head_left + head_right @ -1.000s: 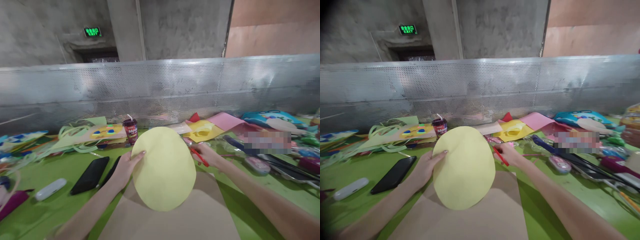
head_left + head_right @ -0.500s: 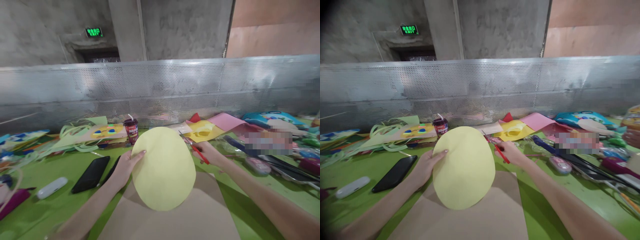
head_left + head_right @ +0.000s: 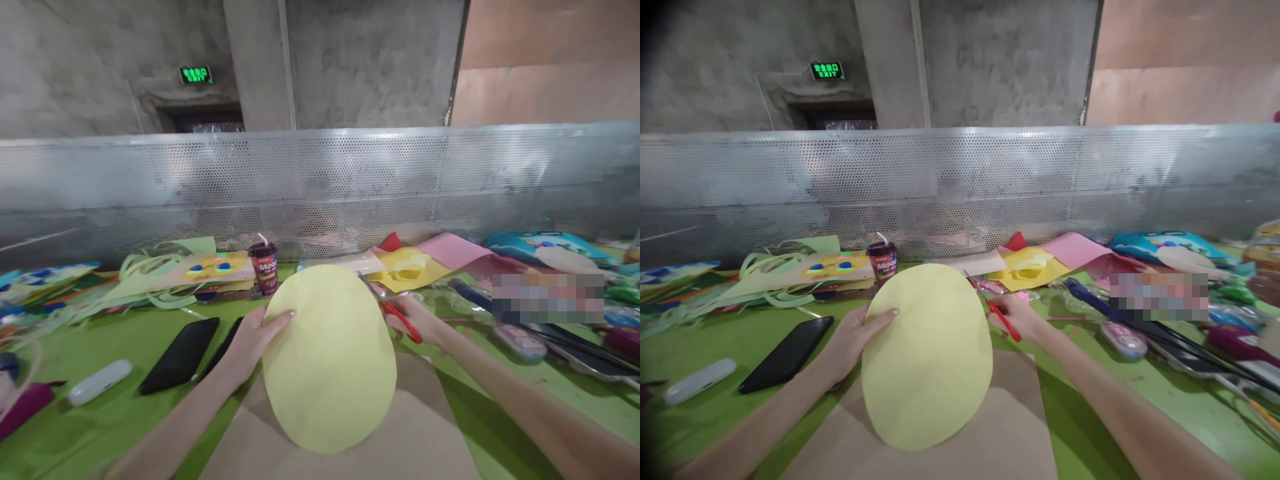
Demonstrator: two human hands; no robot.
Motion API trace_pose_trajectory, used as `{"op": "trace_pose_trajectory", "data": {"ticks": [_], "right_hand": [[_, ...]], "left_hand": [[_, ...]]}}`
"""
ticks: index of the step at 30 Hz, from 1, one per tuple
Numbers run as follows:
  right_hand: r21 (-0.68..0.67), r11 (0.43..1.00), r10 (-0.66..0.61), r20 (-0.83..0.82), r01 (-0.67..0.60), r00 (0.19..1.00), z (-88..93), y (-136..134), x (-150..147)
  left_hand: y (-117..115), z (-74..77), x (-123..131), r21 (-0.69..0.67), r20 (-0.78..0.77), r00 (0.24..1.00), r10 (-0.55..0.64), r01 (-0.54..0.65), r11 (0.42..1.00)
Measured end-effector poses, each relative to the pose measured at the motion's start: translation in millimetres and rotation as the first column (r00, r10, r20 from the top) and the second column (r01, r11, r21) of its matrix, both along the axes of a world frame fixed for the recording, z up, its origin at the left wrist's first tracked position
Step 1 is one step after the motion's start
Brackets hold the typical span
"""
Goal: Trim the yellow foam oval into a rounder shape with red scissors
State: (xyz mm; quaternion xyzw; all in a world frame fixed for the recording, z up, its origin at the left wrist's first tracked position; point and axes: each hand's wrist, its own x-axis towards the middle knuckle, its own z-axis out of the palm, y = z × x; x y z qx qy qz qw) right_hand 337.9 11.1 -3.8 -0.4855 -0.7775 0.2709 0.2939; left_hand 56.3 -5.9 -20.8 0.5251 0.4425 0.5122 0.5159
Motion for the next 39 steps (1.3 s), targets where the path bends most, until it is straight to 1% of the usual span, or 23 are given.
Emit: {"op": "trace_pose_trajectory", "data": {"ticks": [3,6,9,15,18,26,30,35,39], "right_hand": [[-0.044,0.999,0.026,-0.036,-0.028,0.999,-1.9,-0.7,0.1],[-0.057,0.997,0.052,-0.05,-0.055,0.997,-4.3,0.7,1.5],[-0.075,0.996,0.042,-0.044,-0.045,0.998,-4.2,0.8,1.1],[-0.091,0.996,0.012,-0.062,-0.018,0.998,-2.5,-0.3,-0.9],[-0.098,0.995,0.016,-0.064,-0.022,0.998,-2.9,1.7,0.0],[-0.1,0.994,0.046,-0.032,-0.048,0.998,-2.0,0.3,0.2],[-0.081,0.996,0.029,-0.025,-0.031,0.999,-4.0,0.9,1.9],[-0.069,0.996,0.061,-0.001,-0.061,0.998,-4.7,2.2,3.7],[-0.037,0.999,0.037,0.052,-0.035,0.998,-4.0,1.8,3.0]], "left_hand": [[-0.2,1.1,0.7,-0.009,0.016,1.0,0.011,-0.011,1.0],[-0.1,0.9,1.0,-0.007,0.029,1.0,0.009,-0.009,1.0],[0.1,-0.6,1.6,-0.002,0.039,0.999,-0.005,0.005,1.0],[-0.7,-1.6,3.7,-0.026,0.001,1.0,0.001,-0.001,1.0],[0.2,-1.8,3.9,-0.042,0.015,1.0,-0.012,0.013,0.999],[-2.0,2.4,3.4,-0.017,0.006,1.0,0.004,-0.003,1.0],[-1.2,1.2,2.6,-0.011,0.017,1.0,0.007,-0.007,1.0],[-0.5,-0.2,2.6,-0.027,0.026,1.0,0.017,-0.016,0.999],[-2.8,1.6,3.1,-0.036,0.028,1.0,0.003,-0.002,0.999]]}}
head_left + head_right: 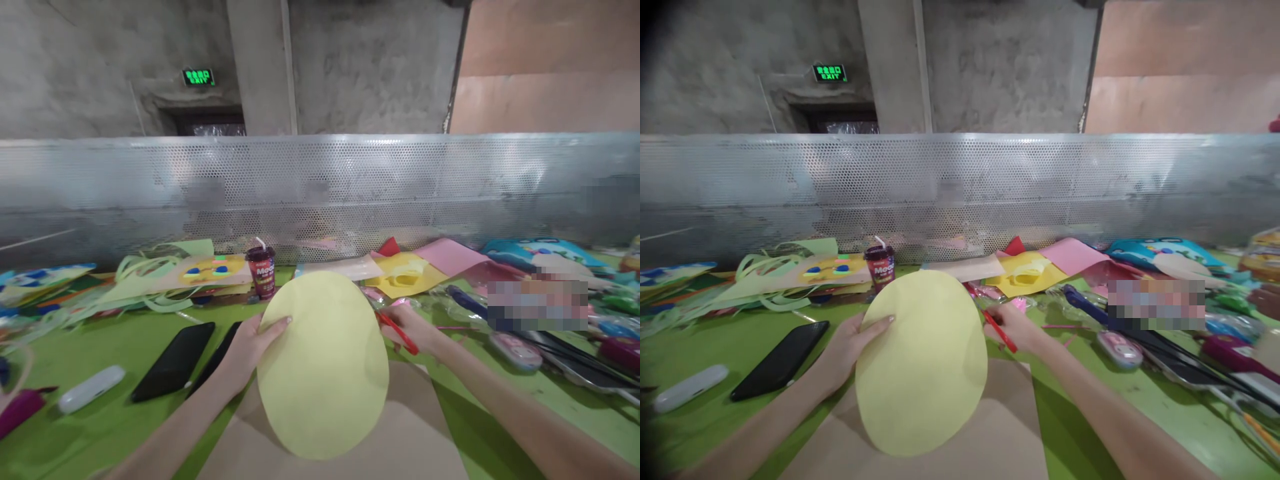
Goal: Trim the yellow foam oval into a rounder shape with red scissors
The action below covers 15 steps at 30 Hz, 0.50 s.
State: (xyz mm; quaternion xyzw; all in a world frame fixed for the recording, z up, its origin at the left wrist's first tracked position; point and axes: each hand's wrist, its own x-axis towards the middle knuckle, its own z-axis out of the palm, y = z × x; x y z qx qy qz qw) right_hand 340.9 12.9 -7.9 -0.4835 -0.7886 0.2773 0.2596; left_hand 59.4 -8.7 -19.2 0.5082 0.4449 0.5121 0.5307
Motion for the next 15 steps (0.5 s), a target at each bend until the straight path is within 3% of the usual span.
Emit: {"op": "trace_pose_trajectory", "data": {"ticks": [6,12,15], "right_hand": [[0.028,0.999,-0.044,0.038,0.043,0.998,-2.0,0.1,-0.7],[0.065,0.997,-0.054,0.096,0.048,0.994,1.2,-3.9,-5.5],[0.093,0.994,-0.068,0.149,0.055,0.986,3.9,-6.0,-7.4]], "left_hand": [[0.5,-0.5,0.3,0.036,0.011,1.0,-0.009,0.009,0.999],[6.3,-3.1,-3.3,0.137,-0.142,0.97,0.196,-0.176,0.975],[6.7,-2.0,-5.3,0.209,-0.239,0.935,0.263,-0.215,0.954]]}}
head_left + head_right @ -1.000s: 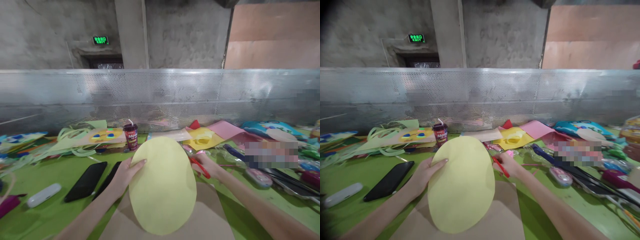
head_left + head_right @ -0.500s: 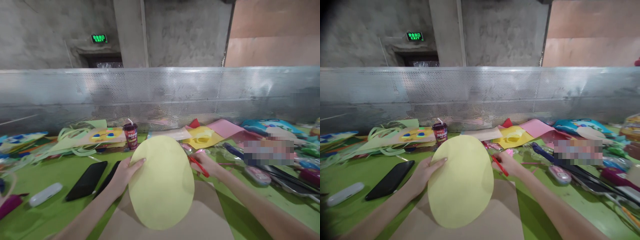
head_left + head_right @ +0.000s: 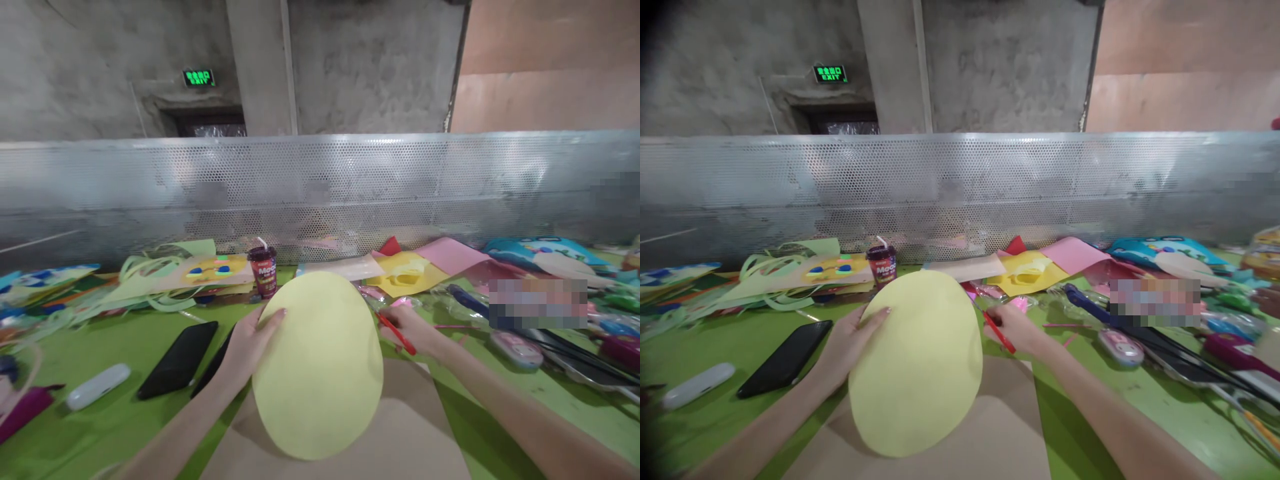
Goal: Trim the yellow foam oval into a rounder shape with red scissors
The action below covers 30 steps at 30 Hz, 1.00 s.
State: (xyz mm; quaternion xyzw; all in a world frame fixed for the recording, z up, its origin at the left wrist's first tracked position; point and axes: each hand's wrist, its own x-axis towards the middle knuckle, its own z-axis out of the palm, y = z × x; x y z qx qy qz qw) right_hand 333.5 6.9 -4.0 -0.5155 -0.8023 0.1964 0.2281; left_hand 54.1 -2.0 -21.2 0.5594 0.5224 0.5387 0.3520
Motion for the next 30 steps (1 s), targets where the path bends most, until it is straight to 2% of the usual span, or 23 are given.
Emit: {"op": "trace_pose_trajectory", "data": {"ticks": [6,15,30], "right_hand": [[0.037,0.999,-0.017,0.038,0.016,0.999,0.7,-0.3,-0.9],[0.074,0.997,-0.025,0.035,0.022,0.999,-4.0,1.1,-2.0],[-0.002,1.0,-0.007,0.012,0.007,1.0,-2.1,0.8,-3.2]], "left_hand": [[-1.2,1.0,-2.0,0.03,-0.059,0.998,0.015,-0.013,0.999],[-1.5,1.1,-2.6,0.169,-0.217,0.968,0.123,-0.086,0.982],[-3.1,5.1,-3.3,0.045,-0.054,0.996,0.066,-0.064,0.997]]}}
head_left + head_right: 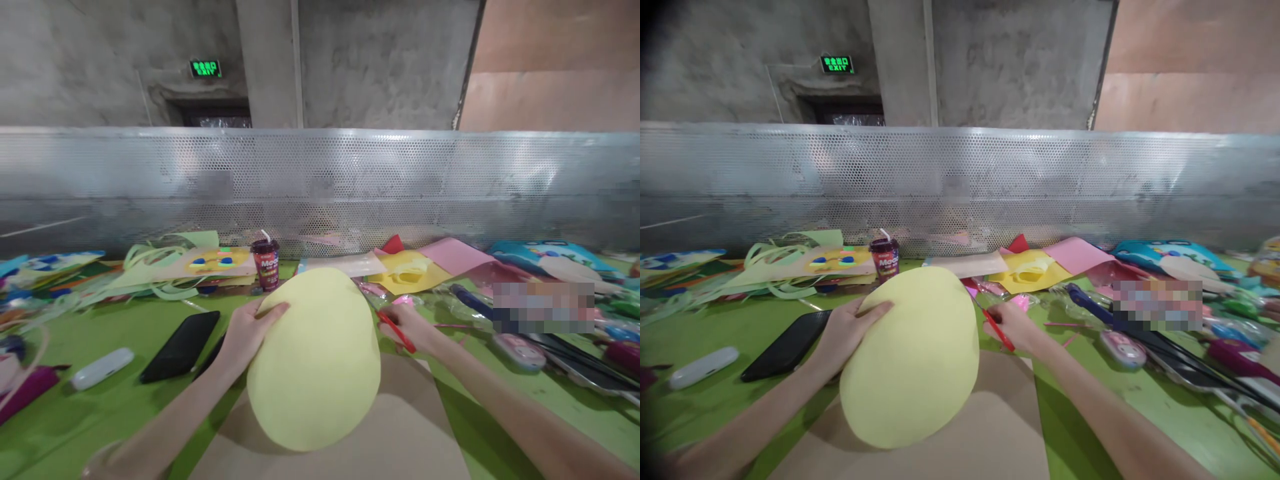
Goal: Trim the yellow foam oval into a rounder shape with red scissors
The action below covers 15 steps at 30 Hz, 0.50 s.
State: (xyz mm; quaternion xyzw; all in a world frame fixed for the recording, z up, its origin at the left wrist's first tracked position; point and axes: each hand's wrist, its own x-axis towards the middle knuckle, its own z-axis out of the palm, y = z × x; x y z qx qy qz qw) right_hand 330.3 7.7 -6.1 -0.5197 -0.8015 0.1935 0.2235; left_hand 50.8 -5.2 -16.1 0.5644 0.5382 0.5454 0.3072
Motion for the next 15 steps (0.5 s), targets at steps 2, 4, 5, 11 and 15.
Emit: {"op": "trace_pose_trajectory", "data": {"ticks": [2,4,5,11,15], "right_hand": [[-0.002,1.0,-0.001,-0.003,0.001,1.0,-1.1,0.6,0.1],[-0.002,1.0,0.003,-0.005,-0.003,1.0,-2.4,1.1,0.4],[-0.007,1.0,0.006,-0.013,-0.006,1.0,-3.0,1.3,0.6],[-0.084,0.996,-0.003,-0.109,-0.006,0.994,-5.8,2.1,1.8],[-0.116,0.993,-0.003,-0.136,-0.013,0.991,-4.3,1.7,2.0]], "left_hand": [[0.2,-0.5,0.1,-0.019,0.02,1.0,-0.016,0.017,1.0],[0.5,-1.2,0.2,-0.036,0.038,0.999,-0.037,0.038,0.999],[0.6,-1.6,0.1,-0.042,0.039,0.998,-0.044,0.045,0.998],[1.0,-2.4,-0.8,0.001,-0.028,1.0,-0.009,0.009,1.0],[0.0,-0.7,0.0,0.01,-0.034,0.999,-0.004,0.005,1.0]]}}
